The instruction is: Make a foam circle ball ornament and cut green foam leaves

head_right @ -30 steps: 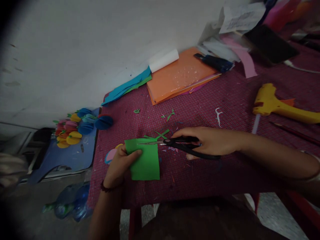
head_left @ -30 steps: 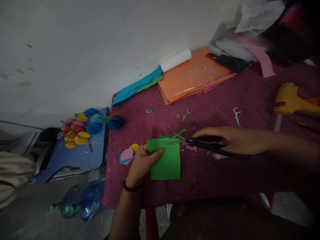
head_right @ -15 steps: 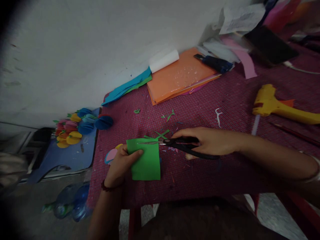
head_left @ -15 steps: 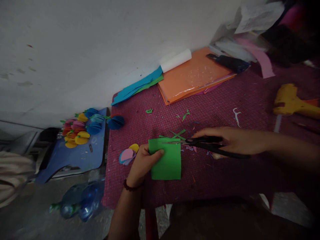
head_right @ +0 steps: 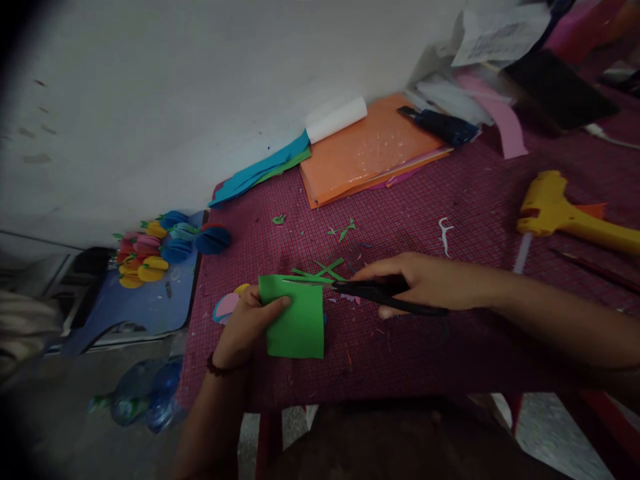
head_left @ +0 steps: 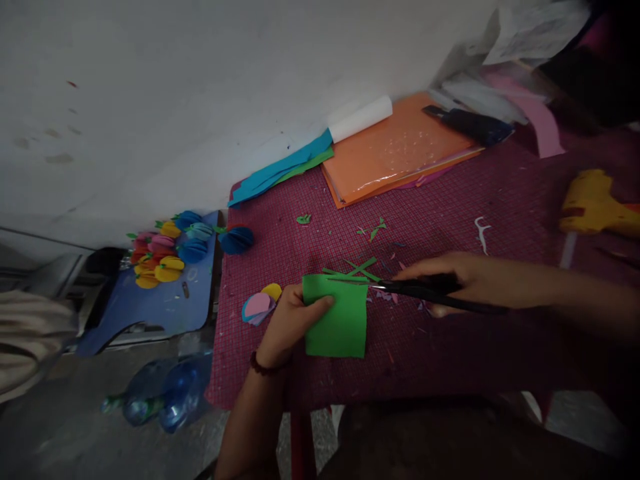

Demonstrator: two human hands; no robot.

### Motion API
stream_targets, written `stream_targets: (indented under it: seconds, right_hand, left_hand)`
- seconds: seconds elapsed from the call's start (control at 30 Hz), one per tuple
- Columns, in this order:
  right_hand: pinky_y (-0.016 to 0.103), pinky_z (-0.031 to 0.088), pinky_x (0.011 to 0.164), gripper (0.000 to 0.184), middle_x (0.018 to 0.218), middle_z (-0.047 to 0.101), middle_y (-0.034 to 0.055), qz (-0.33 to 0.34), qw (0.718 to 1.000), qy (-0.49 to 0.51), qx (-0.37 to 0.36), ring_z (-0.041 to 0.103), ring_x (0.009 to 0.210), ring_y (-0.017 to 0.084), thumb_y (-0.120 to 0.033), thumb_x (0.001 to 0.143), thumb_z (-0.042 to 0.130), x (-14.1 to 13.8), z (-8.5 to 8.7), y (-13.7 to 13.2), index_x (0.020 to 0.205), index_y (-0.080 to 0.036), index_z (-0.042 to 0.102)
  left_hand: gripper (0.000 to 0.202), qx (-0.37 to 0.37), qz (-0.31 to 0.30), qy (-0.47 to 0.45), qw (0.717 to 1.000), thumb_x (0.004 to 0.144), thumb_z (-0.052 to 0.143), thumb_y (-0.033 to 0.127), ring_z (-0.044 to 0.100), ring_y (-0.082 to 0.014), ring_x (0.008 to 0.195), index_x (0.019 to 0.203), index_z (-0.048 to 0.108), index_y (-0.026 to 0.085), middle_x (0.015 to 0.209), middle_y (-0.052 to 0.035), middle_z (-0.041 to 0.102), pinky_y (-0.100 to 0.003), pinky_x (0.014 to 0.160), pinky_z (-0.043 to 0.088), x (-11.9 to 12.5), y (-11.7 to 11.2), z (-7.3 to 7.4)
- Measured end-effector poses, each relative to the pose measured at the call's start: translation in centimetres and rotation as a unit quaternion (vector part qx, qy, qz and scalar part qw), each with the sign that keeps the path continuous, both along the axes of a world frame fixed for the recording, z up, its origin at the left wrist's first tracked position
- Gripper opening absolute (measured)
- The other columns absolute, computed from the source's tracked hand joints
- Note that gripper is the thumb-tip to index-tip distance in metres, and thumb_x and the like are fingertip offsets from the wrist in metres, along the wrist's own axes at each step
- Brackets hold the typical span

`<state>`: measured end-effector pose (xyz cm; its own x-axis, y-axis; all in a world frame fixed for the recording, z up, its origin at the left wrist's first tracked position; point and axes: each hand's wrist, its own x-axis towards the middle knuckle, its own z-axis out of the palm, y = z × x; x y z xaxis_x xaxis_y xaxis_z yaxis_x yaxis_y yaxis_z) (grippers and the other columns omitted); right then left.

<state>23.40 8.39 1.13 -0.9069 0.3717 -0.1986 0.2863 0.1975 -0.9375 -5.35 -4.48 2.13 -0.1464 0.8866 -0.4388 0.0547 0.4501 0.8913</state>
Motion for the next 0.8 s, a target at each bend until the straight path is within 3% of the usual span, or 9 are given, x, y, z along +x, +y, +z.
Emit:
stream_targets:
  seconds: [0.6,0.8]
  right_hand:
    - [0.032,0.051,0.081,0.058,0.110,0.068,0.0017,0.018,0.999,-0.026,0.007,0.065,0.098,0.025,-0.036,0.072,0.071,-0.8,0.1,-0.6,0.129,-0.028,0.059]
    - [0.030,0.052,0.074,0.058,0.106,0.070,0.0003,0.009,0.999,-0.033,0.002,0.066,0.090,0.023,-0.038,0.073,0.070,-0.8,-0.1,-0.8,0.130,-0.029,0.059]
  left_hand:
    - [0.022,-0.059,-0.076,-0.069,0.993,0.070,0.076,0.035,0.064,-0.0128,0.055,0.081,0.075,0.016,0.071,-0.0023,0.074,-0.022,0.054,0.049,1.9,0.1,0.0]
    - [0.022,-0.058,-0.077,-0.077,0.992,0.070,0.076,0.035,0.065,-0.0128,0.056,0.083,0.076,0.016,0.073,-0.0027,0.074,-0.022,0.057,0.051,1.9,0.1,-0.2]
